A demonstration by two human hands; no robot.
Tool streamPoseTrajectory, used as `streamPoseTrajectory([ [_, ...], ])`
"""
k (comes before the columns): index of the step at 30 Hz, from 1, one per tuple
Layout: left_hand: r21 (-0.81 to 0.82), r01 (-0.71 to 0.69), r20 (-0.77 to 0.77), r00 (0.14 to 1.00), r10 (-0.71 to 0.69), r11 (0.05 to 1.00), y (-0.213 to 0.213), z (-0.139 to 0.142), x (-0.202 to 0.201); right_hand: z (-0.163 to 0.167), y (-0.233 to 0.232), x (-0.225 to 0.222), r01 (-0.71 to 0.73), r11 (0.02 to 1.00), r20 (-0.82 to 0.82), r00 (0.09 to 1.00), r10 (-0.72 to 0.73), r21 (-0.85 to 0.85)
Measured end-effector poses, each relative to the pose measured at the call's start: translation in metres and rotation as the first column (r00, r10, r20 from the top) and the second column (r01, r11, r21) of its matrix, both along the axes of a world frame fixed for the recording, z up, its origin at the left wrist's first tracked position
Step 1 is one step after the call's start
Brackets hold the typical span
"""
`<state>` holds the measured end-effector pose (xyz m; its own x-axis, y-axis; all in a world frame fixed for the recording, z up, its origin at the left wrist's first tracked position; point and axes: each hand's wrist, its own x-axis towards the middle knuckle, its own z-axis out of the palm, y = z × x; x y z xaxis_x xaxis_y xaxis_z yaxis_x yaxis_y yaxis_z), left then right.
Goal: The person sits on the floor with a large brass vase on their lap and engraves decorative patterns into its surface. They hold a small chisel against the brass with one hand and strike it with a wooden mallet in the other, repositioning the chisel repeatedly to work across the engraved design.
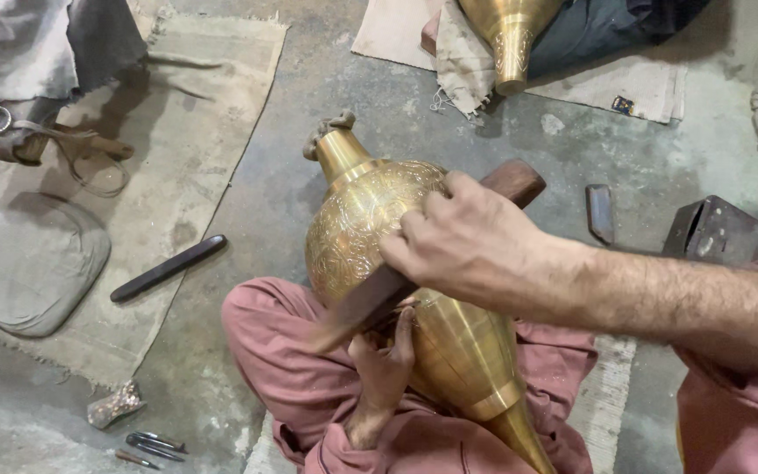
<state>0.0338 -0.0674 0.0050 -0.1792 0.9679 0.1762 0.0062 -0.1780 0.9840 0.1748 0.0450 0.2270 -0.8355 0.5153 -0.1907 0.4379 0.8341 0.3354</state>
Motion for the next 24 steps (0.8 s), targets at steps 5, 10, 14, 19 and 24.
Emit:
streamPoseTrajectory([
  [5, -0.036, 0.022, 0.097, 0.995, -0.019, 0.999, 0.005, -0.005, -0.002, -0.005, 0.004, -0.002, 0.050, 0.989, -0.112, 0.992, -0.066, -0.142],
  [10, -0.095, 0.067, -0.010, 0.998, -0.069, 0.993, 0.015, 0.011, -0.008, -0.004, 0.018, 0.005, 0.148, 0.975, -0.118, 0.979, -0.168, -0.163],
  [14, 0.009, 0.207, -0.115, 0.972, -0.204, 0.978, 0.029, 0.025, -0.017, -0.015, 0.027, 0.018, 0.356, 0.882, -0.046, 0.921, -0.388, -0.309],
  [19, -0.060, 0.346, -0.247, 0.903, -0.350, 0.936, 0.048, 0.032, -0.026, -0.031, 0.031, 0.056, 0.384, 0.828, -0.296, 0.802, -0.518, -0.408],
  [24, 0.003, 0.426, -0.273, 0.871, -0.409, 0.905, 0.055, 0.035, -0.032, -0.041, 0.017, 0.091, 0.406, 0.819, -0.445, 0.695, -0.565, -0.405],
])
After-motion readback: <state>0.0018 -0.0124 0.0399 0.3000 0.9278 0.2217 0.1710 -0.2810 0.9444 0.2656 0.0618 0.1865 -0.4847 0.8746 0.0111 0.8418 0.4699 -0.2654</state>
